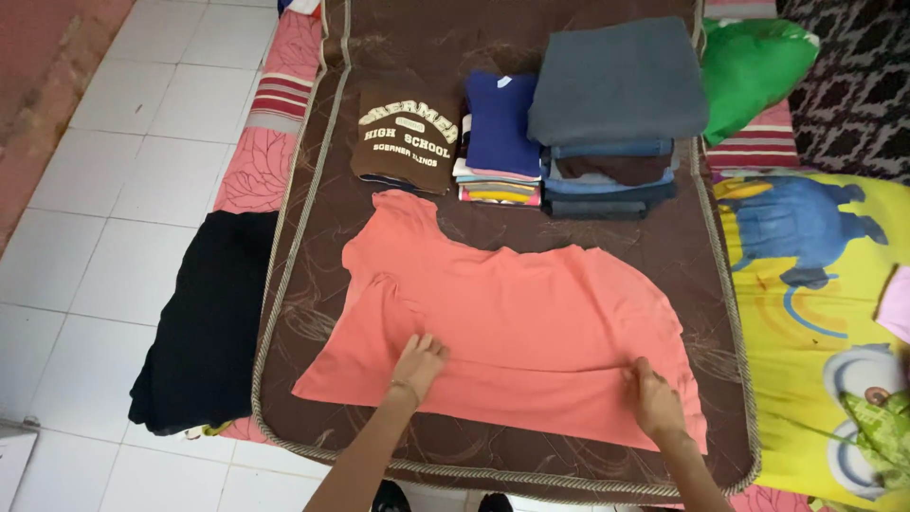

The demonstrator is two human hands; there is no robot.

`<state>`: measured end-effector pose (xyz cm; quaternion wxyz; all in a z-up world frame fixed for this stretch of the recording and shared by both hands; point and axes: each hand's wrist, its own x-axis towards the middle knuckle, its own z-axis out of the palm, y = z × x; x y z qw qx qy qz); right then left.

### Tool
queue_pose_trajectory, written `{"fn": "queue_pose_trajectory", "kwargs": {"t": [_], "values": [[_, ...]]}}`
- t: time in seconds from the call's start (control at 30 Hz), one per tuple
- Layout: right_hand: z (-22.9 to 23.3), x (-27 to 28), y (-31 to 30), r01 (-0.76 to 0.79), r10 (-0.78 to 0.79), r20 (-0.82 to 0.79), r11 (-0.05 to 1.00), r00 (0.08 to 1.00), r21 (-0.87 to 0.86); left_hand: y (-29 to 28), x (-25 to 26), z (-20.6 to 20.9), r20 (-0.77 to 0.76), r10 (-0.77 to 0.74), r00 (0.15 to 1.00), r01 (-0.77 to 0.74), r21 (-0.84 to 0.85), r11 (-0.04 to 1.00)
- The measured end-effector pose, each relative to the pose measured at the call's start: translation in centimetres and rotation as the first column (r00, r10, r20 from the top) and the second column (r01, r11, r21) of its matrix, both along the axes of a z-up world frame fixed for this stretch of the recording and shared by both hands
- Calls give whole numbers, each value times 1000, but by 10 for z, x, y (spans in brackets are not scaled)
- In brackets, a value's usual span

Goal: Folding a pile of laundry including shirts and a sweatshirt on a mattress.

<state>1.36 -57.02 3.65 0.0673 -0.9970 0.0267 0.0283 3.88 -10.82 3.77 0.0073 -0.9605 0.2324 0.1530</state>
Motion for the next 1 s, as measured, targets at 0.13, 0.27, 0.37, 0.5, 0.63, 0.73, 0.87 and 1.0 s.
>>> {"fn": "queue_pose_trajectory", "kwargs": {"t": [0.13,0.27,0.37,0.5,0.63,0.73,0.87,1.0], "values": [[34,3,7,156,-88,-299,964,950,214,5,0,-13,68,-72,995,67,75,995],[38,3,8,123,-95,-338,990,936,63,5,-1,23,100,-20,995,10,94,996],[57,6,25,161,-122,-325,982,938,95,10,-6,8,101,11,995,-22,108,994],[47,5,43,37,-47,-114,995,992,-88,12,-22,36,180,122,976,-135,61,989],[42,3,76,-193,209,102,969,973,-154,26,-42,39,98,276,956,-277,-4,961],[17,21,130,-257,258,50,966,965,-12,40,-39,40,23,351,936,-351,8,936],[0,59,242,-119,212,-45,699,976,705,61,-17,36,63,433,899,-432,-25,901],[-28,92,334,-60,214,-110,658,971,751,82,46,16,39,636,771,-619,-191,762]]}}
